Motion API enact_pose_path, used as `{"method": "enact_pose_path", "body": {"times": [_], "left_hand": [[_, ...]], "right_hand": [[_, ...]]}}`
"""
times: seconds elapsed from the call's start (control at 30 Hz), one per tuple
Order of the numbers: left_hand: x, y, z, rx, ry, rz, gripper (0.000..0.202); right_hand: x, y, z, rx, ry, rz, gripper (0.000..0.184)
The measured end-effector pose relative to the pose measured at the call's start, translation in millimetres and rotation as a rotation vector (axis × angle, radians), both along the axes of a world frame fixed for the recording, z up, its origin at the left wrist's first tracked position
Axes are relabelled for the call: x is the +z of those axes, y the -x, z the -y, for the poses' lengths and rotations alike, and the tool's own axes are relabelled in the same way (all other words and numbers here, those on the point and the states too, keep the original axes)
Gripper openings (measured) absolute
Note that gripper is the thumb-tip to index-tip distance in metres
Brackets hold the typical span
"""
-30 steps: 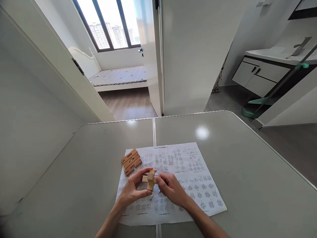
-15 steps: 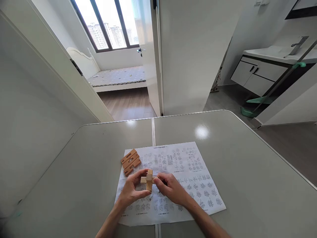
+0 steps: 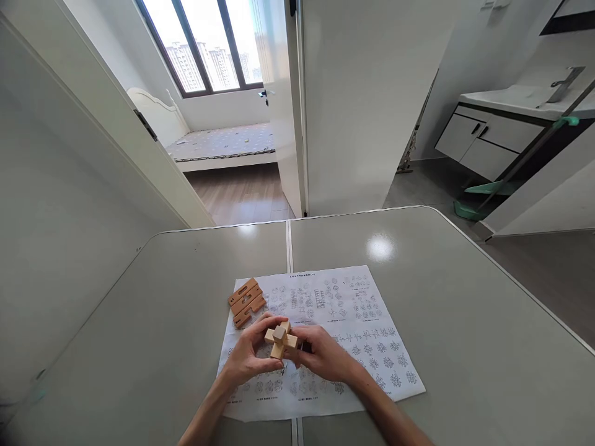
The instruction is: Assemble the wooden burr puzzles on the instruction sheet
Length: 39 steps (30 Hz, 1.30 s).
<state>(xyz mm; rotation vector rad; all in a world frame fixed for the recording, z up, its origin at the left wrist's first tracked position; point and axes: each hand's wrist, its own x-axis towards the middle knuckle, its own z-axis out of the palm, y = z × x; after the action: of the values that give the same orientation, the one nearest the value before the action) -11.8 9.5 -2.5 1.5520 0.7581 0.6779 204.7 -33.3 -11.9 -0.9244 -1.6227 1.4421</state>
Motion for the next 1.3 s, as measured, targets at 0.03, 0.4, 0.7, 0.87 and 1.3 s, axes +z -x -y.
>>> {"method": "enact_pose_path", "body": {"times": [0.03, 0.4, 0.7, 0.87, 1.3], "left_hand": [[0.1, 0, 0, -0.004, -0.016, 0.007, 0.074], [2.8, -2, 5, -0.028, 0.05, 0.038, 0.076], [-4.6, -1, 8, -0.031, 0.056, 0.083, 0.08], [-4.4, -6, 11, 0.097, 0.012, 0.008, 0.079], [6.7, -11, 12, 0.072, -0.019, 0.021, 0.065]], "right_hand": [[0.3, 0, 0, 0.006, -0.003, -0.003, 0.033], [-9.5, 1, 1, -0.05, 0.02, -0.064, 0.038], [-9.0, 3, 3, -0.091, 0.004, -0.049, 0.039], [-8.7, 6, 3, -0.136, -0.007, 0.009, 0.041], [-2.9, 2, 6, -0.07, -0.13, 0.088, 0.041]]}}
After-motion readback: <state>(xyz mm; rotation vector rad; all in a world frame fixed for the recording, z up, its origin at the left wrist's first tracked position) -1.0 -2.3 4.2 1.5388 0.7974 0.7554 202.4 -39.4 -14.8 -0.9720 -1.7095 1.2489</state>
